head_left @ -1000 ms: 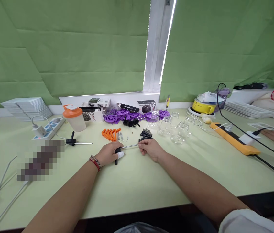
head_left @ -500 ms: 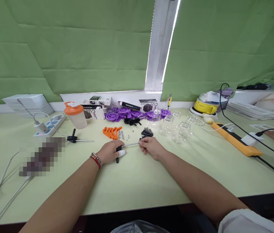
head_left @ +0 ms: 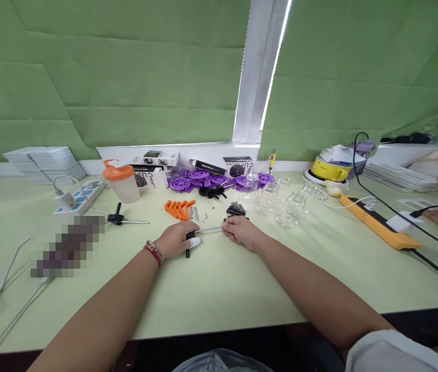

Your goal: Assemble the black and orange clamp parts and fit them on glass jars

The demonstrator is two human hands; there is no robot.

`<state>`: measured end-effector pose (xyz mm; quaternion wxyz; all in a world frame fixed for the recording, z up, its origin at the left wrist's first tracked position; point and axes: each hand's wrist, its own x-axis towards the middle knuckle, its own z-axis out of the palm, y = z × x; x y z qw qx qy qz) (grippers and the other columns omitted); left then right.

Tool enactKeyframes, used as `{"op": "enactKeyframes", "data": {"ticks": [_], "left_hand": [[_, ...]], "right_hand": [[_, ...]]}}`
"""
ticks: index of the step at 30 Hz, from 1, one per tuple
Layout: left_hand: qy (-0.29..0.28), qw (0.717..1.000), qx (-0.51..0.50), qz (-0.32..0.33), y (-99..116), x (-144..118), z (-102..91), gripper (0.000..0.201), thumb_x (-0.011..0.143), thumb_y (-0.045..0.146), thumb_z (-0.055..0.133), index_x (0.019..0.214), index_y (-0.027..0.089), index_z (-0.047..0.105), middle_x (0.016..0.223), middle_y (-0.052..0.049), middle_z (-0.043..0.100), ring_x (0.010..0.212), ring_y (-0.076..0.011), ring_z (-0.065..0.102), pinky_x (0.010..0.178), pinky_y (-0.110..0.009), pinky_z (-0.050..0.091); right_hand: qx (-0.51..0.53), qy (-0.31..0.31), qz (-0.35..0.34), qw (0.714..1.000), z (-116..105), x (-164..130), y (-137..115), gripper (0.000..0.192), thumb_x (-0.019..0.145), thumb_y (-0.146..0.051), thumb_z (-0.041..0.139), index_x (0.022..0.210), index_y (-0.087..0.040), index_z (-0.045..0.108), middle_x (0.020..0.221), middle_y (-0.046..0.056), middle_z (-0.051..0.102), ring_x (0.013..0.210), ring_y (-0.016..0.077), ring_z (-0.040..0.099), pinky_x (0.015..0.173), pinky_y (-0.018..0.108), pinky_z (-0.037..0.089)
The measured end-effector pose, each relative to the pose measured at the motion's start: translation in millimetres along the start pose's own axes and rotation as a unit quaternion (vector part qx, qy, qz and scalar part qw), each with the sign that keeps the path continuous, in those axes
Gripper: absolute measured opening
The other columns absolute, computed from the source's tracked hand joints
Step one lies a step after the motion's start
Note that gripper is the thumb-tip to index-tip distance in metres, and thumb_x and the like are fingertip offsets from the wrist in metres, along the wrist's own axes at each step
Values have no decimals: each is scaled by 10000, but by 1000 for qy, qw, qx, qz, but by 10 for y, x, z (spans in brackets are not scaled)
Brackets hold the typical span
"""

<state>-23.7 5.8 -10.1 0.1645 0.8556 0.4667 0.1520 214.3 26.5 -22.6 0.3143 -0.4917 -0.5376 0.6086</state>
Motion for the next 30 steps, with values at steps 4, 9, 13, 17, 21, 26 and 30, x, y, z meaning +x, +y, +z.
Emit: {"op": "enactKeyframes", "data": {"ticks": [4,9,13,17,21,26,30], "left_hand": [[5,1000,1,-3,-5,4,5,343,804,466,485,1022,221,587,951,-34,630,860,-206,565,732,-300,438],[6,1000,3,-7,2,12,6,345,811,461,477,1032,218,579,958,-36,626,868,-207,563,734,-305,438],[5,1000,7,-3,4,18,12,339,814,463,472,1024,219,580,959,-37,624,870,-208,561,735,-306,438],[9,1000,10,0,-2,24,27,346,813,467,473,1033,221,578,968,-38,623,871,-207,563,740,-308,439],[12,1000,9,3,-4,28,38,345,812,459,476,1035,217,580,970,-40,623,862,-203,561,745,-311,439],[11,1000,13,3,6,21,28,350,810,465,474,1032,218,584,951,-40,625,858,-205,561,736,-308,439],[11,1000,11,6,13,15,16,344,812,464,470,1032,226,586,955,-37,629,873,-208,567,737,-302,439]], "right_hand": [[-9,1,-9,1000,-13,13,24,216,790,-313,571,661,-144,535,507,-30,493,376,33,347,348,168,231],[18,-3,-34,999,-44,11,74,91,787,-242,572,819,-163,541,605,-18,552,427,49,414,354,162,269],[13,1,-40,999,-42,3,79,54,779,-191,558,815,-172,523,617,-20,558,429,46,415,354,154,265],[3,6,-35,999,-26,8,72,35,780,-183,548,767,-169,518,593,-22,548,420,42,400,359,150,251],[3,7,-35,999,-20,12,71,34,778,-187,545,760,-169,523,574,-24,542,408,42,388,365,154,246],[-11,11,-46,999,-10,4,76,47,764,-198,555,743,-167,527,557,-26,534,400,45,384,377,164,261],[-23,18,-63,998,2,-3,83,65,756,-218,562,740,-166,525,551,-28,530,392,45,381,391,172,280]]}}
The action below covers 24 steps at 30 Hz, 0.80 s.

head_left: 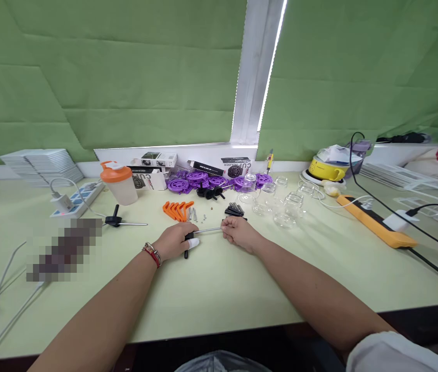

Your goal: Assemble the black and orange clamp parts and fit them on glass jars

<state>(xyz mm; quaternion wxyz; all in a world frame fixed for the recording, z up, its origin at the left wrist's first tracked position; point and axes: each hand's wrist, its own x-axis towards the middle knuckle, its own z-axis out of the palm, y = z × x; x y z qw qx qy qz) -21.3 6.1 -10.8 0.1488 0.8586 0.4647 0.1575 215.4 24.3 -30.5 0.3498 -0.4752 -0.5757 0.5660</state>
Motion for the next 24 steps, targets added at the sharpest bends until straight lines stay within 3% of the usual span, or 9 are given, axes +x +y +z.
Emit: {"op": "enactKeyframes", "data": {"ticks": [8,14,20,24], "left_hand": [[0,1000,-7,2,-3,-4,4,344,814,464,467,1033,224,584,959,-37,626,866,-202,560,742,-303,437],[0,1000,-5,-3,-11,4,8,360,809,477,463,1035,225,585,963,-37,626,867,-205,560,751,-307,436],[-5,1000,-5,-2,-37,6,7,356,819,467,452,1046,221,575,968,-44,619,875,-212,558,753,-314,436],[-8,1000,-1,2,-41,5,6,351,822,461,456,1048,219,571,967,-47,619,882,-213,554,759,-313,430]], "right_hand": [[-45,6,-31,999,20,3,25,221,813,-279,500,625,-164,481,543,-18,520,403,51,391,411,183,305],[-22,-12,-10,1000,1,-9,4,213,824,-316,511,675,-164,489,573,-12,544,404,49,390,390,176,290],[28,-17,14,999,-27,-35,-12,139,794,-294,561,855,-184,500,619,-25,562,429,48,417,390,157,270],[17,-19,5,1000,-19,-29,-5,117,784,-272,561,831,-180,506,624,-26,562,431,43,414,396,156,275]]}}
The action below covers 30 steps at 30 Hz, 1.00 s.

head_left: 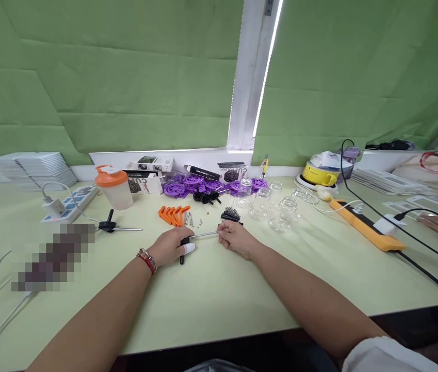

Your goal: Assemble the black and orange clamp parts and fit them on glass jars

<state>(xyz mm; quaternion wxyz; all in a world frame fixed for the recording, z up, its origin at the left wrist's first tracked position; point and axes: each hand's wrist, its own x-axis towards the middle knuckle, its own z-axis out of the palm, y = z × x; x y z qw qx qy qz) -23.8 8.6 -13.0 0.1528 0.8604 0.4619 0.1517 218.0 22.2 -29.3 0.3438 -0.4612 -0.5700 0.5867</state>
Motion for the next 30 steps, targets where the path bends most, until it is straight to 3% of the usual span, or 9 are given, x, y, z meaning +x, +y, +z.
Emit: {"op": "enactKeyframes", "data": {"ticks": [15,22,30], "left_hand": [[2,1000,-10,-3,-3,11,5,375,815,490,454,1048,224,579,971,-43,620,871,-213,558,760,-320,436],[1,1000,-23,-9,10,7,-6,379,810,498,456,1051,231,579,986,-46,620,886,-217,556,772,-325,438],[-1,1000,-14,-6,4,7,-7,379,811,491,458,1049,223,581,969,-51,620,873,-218,557,753,-322,437]], "right_hand": [[-68,15,-39,997,1,91,124,224,841,-358,477,709,-177,479,622,-4,578,415,55,425,412,187,320],[-34,-3,-35,999,7,23,47,97,802,-263,518,851,-188,478,618,-27,567,432,58,426,419,177,318],[-40,-1,-31,999,12,42,54,114,805,-277,521,756,-179,488,612,-21,565,425,53,420,421,183,305]]}}
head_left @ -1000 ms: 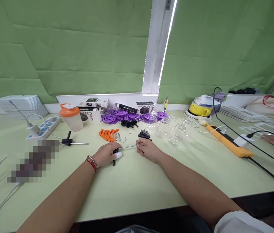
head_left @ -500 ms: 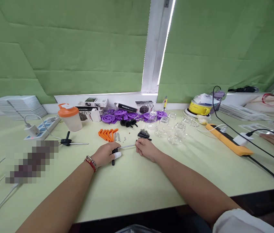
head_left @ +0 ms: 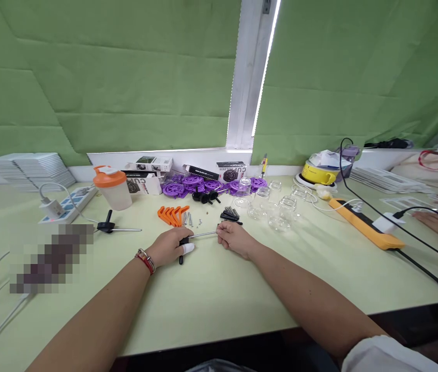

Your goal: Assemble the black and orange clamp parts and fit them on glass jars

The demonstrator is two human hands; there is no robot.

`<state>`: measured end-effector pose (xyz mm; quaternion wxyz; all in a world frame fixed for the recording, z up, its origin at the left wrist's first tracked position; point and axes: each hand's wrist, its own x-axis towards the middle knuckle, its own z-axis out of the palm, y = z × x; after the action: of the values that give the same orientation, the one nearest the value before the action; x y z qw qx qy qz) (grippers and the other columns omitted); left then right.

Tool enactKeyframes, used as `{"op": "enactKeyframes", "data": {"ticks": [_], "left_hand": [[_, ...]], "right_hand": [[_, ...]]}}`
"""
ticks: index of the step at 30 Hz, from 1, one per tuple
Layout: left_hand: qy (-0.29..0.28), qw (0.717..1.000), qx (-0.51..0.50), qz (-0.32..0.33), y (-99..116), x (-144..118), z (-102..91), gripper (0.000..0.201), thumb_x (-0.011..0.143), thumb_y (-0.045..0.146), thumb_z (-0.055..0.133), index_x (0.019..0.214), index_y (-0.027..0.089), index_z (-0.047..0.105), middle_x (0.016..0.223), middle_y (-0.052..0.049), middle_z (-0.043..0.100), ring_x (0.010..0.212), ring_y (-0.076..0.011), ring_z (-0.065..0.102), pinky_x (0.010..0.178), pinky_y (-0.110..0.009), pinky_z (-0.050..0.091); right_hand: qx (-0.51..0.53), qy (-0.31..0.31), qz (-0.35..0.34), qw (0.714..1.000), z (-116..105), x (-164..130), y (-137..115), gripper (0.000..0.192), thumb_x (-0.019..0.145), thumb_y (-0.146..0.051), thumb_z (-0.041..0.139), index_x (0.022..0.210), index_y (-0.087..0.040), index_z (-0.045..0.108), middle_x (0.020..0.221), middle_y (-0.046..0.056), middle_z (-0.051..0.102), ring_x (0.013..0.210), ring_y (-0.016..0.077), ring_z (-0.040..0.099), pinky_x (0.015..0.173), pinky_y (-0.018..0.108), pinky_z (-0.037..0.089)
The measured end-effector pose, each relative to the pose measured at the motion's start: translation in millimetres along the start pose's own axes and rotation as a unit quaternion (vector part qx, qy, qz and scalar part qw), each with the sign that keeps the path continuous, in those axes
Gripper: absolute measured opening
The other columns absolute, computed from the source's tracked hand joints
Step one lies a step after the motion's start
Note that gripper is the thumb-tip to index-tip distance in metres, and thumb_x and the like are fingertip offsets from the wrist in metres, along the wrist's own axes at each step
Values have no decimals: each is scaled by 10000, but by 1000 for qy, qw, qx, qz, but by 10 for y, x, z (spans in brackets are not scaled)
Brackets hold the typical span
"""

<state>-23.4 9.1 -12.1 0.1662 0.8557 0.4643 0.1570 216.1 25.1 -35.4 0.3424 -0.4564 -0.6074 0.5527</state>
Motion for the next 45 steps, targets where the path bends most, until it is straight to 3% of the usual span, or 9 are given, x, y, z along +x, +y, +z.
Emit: {"op": "enactKeyframes", "data": {"ticks": [4,10,15,20,24,28,36,45], "left_hand": [[2,1000,-4,2,1,5,5,381,808,497,459,1046,228,585,974,-46,623,879,-219,562,757,-320,437],[-1,1000,-7,-3,19,5,-7,384,805,496,458,1049,227,585,976,-53,625,879,-222,556,765,-329,438],[0,1000,-5,0,26,-6,-3,350,808,470,465,1041,235,579,972,-48,624,879,-220,558,760,-327,440],[30,997,-49,-50,3,3,43,477,748,457,547,1154,213,489,993,-61,612,857,-222,571,748,-336,451],[52,995,-53,-67,9,14,40,414,720,473,576,1033,208,522,949,-45,604,831,-215,564,730,-331,454],[43,998,-30,-39,33,19,17,303,766,473,525,903,204,551,870,-34,586,790,-201,542,722,-325,441],[22,999,-27,-31,49,18,33,280,789,440,506,933,203,544,892,-38,569,797,-199,516,705,-321,419],[17,999,-16,-33,62,21,36,270,796,443,499,921,205,532,869,-33,565,770,-196,509,674,-307,403]], "right_hand": [[-18,7,-8,1000,3,-5,-5,166,822,-302,501,720,-173,483,625,-9,570,428,52,427,424,186,315],[-15,8,-19,1000,1,-35,-9,79,815,-254,494,855,-187,480,623,-29,565,437,58,437,440,183,328],[-26,0,-22,999,-9,-11,29,49,809,-237,490,808,-188,487,631,-28,570,443,55,441,452,185,326],[-39,6,-19,999,-8,-1,35,141,833,-285,469,742,-178,484,618,-18,563,434,54,436,448,188,325],[-37,5,-11,999,-2,-22,-1,185,846,-313,458,724,-176,483,613,-16,558,428,53,428,437,189,324],[-1,4,7,1000,-1,-28,-16,110,836,-296,476,824,-186,486,618,-27,553,421,55,424,414,183,309],[-11,7,-5,1000,-8,-2,32,55,818,-241,483,814,-187,473,635,-25,568,440,53,441,432,178,316],[-15,15,30,999,15,-48,-100,197,861,-311,443,711,-183,450,546,-33,527,396,54,391,405,182,293]]}}
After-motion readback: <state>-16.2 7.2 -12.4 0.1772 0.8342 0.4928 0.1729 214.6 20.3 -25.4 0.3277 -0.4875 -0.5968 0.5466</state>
